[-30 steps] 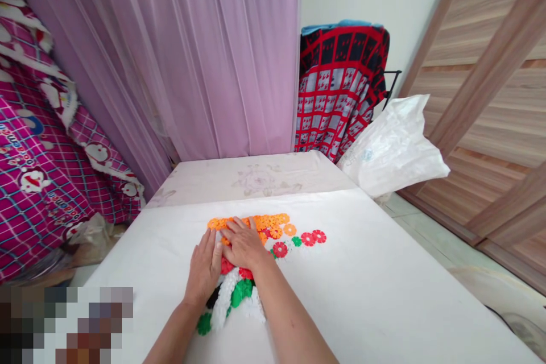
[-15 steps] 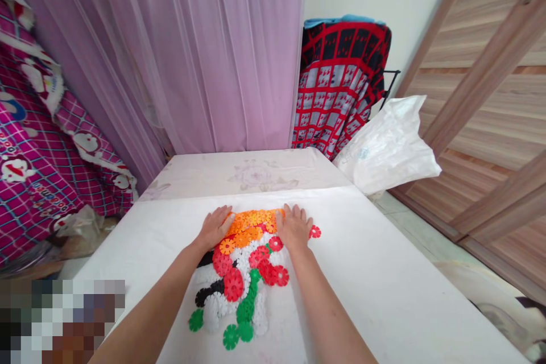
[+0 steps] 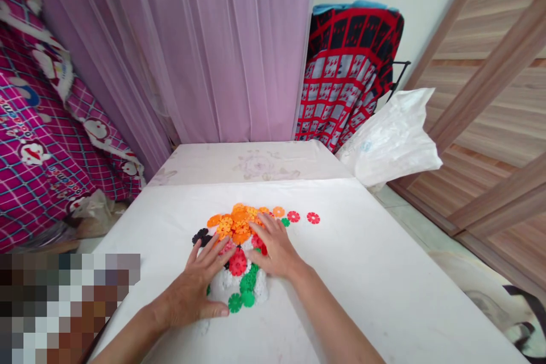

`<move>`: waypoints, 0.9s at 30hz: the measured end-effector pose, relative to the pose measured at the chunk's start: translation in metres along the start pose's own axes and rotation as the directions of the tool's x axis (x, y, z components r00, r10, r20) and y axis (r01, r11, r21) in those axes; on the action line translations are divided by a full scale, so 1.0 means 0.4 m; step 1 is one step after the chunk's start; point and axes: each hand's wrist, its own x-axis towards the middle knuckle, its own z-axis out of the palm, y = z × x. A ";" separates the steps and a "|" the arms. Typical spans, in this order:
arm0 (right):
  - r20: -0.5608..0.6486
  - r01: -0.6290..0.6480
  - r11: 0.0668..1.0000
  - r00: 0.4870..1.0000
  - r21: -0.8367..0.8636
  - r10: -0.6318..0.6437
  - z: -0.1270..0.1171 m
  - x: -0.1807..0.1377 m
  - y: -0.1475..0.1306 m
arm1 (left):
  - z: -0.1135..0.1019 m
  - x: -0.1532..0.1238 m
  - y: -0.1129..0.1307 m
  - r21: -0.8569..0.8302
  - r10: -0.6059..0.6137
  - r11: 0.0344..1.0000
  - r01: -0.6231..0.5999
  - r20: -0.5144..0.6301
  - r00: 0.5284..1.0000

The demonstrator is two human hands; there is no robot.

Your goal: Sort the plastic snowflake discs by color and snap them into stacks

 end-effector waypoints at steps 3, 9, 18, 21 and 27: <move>0.169 0.092 0.995 0.982 -0.032 -0.086 -0.004 -0.078 -0.028 | 0.043 -0.037 0.002 0.057 -0.054 0.997 0.055 -0.028 0.998; 0.144 -0.011 0.990 0.989 -0.143 0.032 0.029 0.019 -0.038 | 0.054 0.090 -0.044 0.018 -0.186 0.981 0.192 -0.163 0.969; -0.124 -0.192 0.981 0.974 -0.009 0.189 0.054 0.157 -0.039 | 0.029 0.223 -0.083 -0.380 -0.325 0.907 0.181 -0.360 0.874; -0.081 -0.321 0.945 0.942 0.068 0.326 0.033 0.174 -0.052 | 0.022 0.229 -0.069 -0.521 -0.489 0.809 0.273 -0.337 0.804; -0.012 -0.407 0.821 0.893 0.401 0.449 0.018 0.240 -0.046 | -0.048 0.255 -0.065 -0.663 -0.675 0.635 0.396 -0.226 0.703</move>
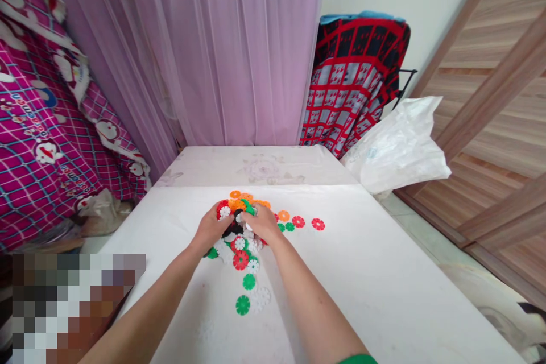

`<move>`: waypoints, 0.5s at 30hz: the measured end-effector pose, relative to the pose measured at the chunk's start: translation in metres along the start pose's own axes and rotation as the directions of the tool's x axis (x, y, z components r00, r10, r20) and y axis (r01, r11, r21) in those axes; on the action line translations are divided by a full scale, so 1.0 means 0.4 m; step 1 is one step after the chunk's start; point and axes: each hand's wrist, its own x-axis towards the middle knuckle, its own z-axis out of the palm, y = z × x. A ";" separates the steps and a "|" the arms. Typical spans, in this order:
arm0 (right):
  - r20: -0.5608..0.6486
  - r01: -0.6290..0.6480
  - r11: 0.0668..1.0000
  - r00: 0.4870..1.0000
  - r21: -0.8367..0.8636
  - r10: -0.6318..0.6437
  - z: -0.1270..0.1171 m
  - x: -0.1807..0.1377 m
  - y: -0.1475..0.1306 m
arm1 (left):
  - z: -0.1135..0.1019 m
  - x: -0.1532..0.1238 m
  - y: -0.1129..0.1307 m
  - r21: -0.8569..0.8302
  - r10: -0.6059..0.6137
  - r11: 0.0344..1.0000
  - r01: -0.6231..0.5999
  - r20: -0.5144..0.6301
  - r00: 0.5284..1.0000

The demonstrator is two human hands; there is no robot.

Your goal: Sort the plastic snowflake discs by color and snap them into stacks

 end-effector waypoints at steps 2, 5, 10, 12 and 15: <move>-0.025 -0.013 0.995 1.000 0.097 0.016 0.006 0.031 0.004 | -0.017 0.019 0.004 0.013 -0.021 1.000 0.021 -0.018 1.000; -0.047 0.006 0.991 0.999 0.130 0.000 0.008 0.074 0.018 | -0.036 0.045 -0.015 0.052 0.009 0.999 -0.008 -0.006 1.000; -0.054 0.019 0.998 0.998 0.054 -0.016 -0.003 0.136 0.038 | -0.055 0.082 -0.078 0.037 0.107 0.993 -0.108 0.013 0.994; -0.052 0.016 1.000 0.998 -0.014 -0.017 -0.001 0.162 0.040 | -0.060 0.102 -0.099 0.046 0.145 0.988 -0.145 0.002 0.989; -0.062 0.017 0.990 0.998 -0.137 -0.026 0.012 0.201 0.036 | -0.068 0.141 -0.121 0.134 0.192 0.972 -0.192 0.013 0.981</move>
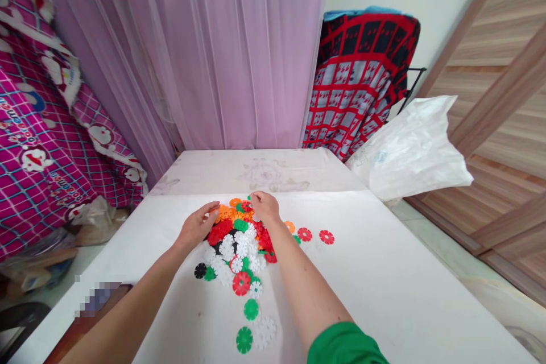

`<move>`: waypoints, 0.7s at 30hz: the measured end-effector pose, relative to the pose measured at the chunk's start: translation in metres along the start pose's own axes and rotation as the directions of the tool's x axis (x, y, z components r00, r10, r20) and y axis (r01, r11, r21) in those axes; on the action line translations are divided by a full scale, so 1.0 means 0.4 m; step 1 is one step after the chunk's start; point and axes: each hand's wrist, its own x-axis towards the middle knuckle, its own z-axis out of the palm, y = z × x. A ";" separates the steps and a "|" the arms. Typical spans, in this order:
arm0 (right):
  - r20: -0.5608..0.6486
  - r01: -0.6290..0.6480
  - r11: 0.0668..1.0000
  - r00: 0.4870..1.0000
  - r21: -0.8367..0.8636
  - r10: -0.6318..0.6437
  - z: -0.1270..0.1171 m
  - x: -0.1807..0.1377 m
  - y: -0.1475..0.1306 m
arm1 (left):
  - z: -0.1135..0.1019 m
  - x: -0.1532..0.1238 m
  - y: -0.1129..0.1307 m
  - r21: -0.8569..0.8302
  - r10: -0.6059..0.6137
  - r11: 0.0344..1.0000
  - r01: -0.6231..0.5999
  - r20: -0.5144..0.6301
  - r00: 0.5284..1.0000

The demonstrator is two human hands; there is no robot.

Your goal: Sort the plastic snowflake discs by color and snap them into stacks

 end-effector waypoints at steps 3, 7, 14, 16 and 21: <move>-0.009 0.023 0.994 1.000 -0.108 -0.024 0.020 0.026 -0.009 | 0.001 0.037 -0.019 0.163 0.048 0.985 -0.051 0.018 0.999; 0.163 0.138 0.943 0.982 -0.303 -0.091 0.045 0.033 -0.017 | 0.024 0.073 -0.019 0.366 -0.017 0.930 -0.023 0.104 0.994; 0.381 0.432 0.877 0.862 -0.209 -0.334 0.027 -0.037 -0.016 | 0.072 0.046 0.056 0.163 0.087 0.975 -0.149 0.339 0.937; 0.369 0.471 0.869 0.843 -0.154 -0.391 0.004 -0.075 -0.005 | 0.067 0.010 0.077 0.120 0.103 0.981 -0.154 0.353 0.930; 0.254 0.487 0.869 0.855 -0.088 -0.453 -0.048 -0.165 0.016 | 0.037 -0.084 0.105 0.085 0.215 0.959 -0.270 0.404 0.889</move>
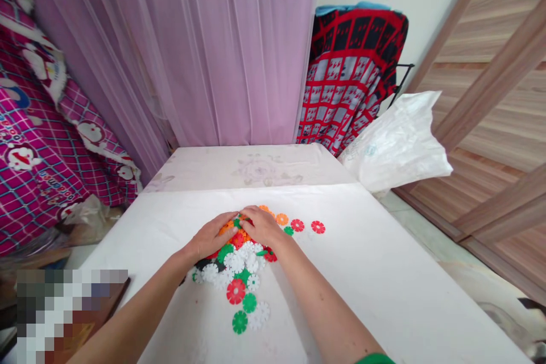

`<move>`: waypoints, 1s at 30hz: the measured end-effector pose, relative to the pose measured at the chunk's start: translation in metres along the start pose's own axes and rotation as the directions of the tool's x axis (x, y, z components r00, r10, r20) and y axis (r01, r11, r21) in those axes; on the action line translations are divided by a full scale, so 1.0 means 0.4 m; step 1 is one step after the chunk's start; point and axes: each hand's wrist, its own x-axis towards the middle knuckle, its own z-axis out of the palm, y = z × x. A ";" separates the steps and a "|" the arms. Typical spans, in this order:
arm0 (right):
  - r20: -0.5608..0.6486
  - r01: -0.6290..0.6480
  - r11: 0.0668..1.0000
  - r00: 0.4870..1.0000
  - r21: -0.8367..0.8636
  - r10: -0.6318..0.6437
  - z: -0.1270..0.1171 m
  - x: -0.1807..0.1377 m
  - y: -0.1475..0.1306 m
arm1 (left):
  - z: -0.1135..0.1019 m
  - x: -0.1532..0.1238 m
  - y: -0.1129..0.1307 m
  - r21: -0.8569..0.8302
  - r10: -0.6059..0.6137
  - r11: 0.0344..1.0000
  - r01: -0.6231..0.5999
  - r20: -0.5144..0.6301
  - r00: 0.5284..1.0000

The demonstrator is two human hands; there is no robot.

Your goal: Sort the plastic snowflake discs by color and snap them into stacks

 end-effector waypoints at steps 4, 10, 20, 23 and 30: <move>0.012 -0.024 1.000 1.000 0.013 0.024 -0.021 -0.072 -0.036 | -0.013 -0.084 0.029 0.118 0.017 0.993 -0.026 0.074 0.997; 0.035 0.023 0.991 0.999 -0.130 -0.018 -0.026 -0.272 -0.097 | 0.013 -0.315 0.047 0.323 0.007 0.945 -0.046 0.120 0.993; 0.175 0.094 0.954 0.984 -0.284 -0.045 0.021 -0.235 -0.082 | 0.065 -0.315 -0.025 0.407 -0.161 0.881 0.241 -0.220 0.962; 0.147 0.065 0.954 0.989 -0.292 -0.022 0.024 -0.147 -0.083 | 0.035 -0.226 -0.018 0.287 -0.109 0.945 0.157 -0.174 0.979; -0.017 -0.324 0.945 0.946 -0.034 0.323 0.006 -0.002 -0.064 | 0.030 -0.122 0.010 -0.056 -0.258 0.966 0.252 -0.256 0.932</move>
